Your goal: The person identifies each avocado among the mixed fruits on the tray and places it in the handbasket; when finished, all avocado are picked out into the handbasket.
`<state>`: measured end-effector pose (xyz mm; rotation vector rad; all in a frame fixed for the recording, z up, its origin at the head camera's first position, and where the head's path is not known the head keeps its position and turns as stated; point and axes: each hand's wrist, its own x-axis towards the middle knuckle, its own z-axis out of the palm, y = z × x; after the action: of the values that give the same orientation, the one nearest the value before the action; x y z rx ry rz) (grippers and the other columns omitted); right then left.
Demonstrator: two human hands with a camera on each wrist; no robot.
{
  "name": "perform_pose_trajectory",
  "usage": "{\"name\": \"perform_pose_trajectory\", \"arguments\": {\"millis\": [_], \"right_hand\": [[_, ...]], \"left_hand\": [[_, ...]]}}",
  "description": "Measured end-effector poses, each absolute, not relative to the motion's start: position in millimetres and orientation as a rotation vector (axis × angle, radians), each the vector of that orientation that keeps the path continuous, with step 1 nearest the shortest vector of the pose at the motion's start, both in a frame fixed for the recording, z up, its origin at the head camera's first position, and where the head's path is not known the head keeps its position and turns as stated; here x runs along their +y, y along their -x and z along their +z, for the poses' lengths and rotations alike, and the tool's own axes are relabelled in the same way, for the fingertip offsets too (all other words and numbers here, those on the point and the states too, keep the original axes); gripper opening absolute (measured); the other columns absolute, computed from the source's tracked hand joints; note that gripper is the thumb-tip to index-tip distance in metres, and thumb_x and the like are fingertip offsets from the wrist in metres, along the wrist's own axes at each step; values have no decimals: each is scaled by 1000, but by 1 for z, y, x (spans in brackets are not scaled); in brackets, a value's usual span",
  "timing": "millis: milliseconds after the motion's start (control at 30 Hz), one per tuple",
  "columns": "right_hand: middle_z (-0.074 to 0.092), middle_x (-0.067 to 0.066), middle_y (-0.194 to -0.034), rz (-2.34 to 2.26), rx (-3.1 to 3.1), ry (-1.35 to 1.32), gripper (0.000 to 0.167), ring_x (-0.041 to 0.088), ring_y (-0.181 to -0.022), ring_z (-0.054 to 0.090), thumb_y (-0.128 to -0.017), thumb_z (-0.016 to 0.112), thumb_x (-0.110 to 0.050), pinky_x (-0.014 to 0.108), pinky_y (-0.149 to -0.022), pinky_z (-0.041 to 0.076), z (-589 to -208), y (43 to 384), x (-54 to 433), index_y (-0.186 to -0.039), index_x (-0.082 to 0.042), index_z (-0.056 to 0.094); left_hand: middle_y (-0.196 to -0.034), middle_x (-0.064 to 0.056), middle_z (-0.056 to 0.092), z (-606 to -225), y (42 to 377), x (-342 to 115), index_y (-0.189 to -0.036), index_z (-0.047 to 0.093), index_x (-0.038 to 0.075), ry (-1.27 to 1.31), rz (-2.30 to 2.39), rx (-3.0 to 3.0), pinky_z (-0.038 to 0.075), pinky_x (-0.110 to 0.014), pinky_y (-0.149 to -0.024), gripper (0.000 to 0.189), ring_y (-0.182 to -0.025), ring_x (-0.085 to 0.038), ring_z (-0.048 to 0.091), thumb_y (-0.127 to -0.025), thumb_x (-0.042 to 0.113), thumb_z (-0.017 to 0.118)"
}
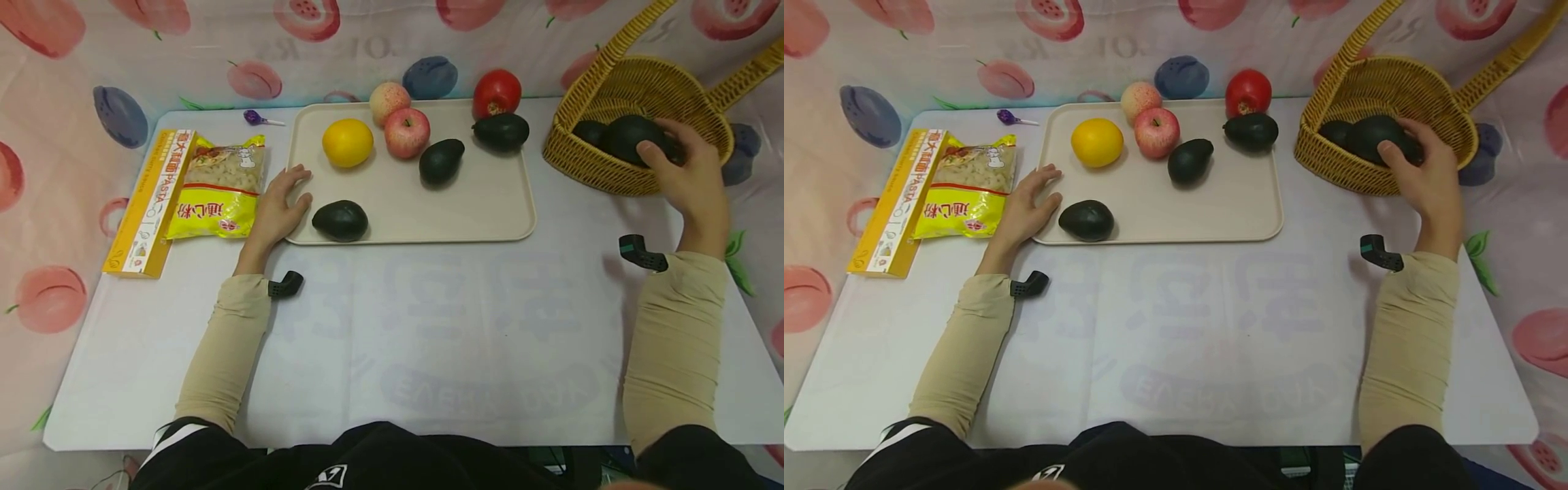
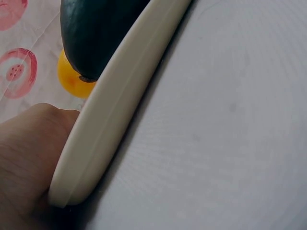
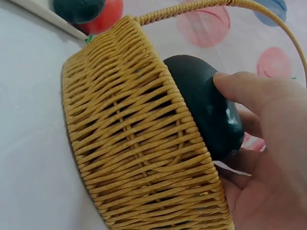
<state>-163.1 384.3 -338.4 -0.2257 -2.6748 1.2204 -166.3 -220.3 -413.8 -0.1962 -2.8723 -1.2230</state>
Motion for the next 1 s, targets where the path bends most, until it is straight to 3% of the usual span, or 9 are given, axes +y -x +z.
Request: {"name": "perform_pose_trajectory", "arguments": {"millis": [200, 400, 667, 867, 1000], "right_hand": [[46, -1, -144, 1066, -2827, 237, 52, 3, -119, 46, -90, 55, -37, 19, -103, 33, -337, 168, 388, -140, -38, 41], [35, 3, -152, 1044, -2904, 250, 56, 17, -134, 37, -89, 56, -39, 36, -114, 28, -337, 171, 388, -142, -40, 35], [31, 14, -153, 964, -3002, 314, 62, 35, -134, 36, -89, 54, -44, 56, -110, 29, -337, 174, 386, -145, -36, 31], [34, 16, -151, 908, -3059, 297, 64, 36, -128, 39, -89, 54, -47, 56, -102, 35, -336, 178, 388, -146, -34, 30], [35, 22, -148, 890, -3116, 295, 68, 42, -124, 37, -89, 52, -50, 63, -98, 34, -334, 180, 388, -148, -28, 28]], "left_hand": [[-151, -6, 38, -415, 167, -221, -134, 51, 11, 207, -1206, -2860, 13, -42, -121, 43, -146, -29, 21, -92, 17, 56], [-151, -5, 39, -415, 167, -221, -132, 53, 11, 200, -1192, -2867, 12, -43, -121, 41, -146, -28, 21, -92, 19, 56], [-152, -5, 37, -414, 167, -221, -130, 55, 12, 198, -1208, -2883, 11, -45, -121, 39, -146, -28, 19, -92, 20, 56], [-152, -5, 37, -414, 167, -221, -128, 57, 13, 218, -1201, -2878, 11, -46, -121, 37, -146, -28, 20, -92, 21, 56], [-152, -4, 37, -414, 167, -222, -127, 58, 14, 227, -1202, -2881, 11, -46, -120, 36, -146, -27, 19, -92, 22, 56]]}}
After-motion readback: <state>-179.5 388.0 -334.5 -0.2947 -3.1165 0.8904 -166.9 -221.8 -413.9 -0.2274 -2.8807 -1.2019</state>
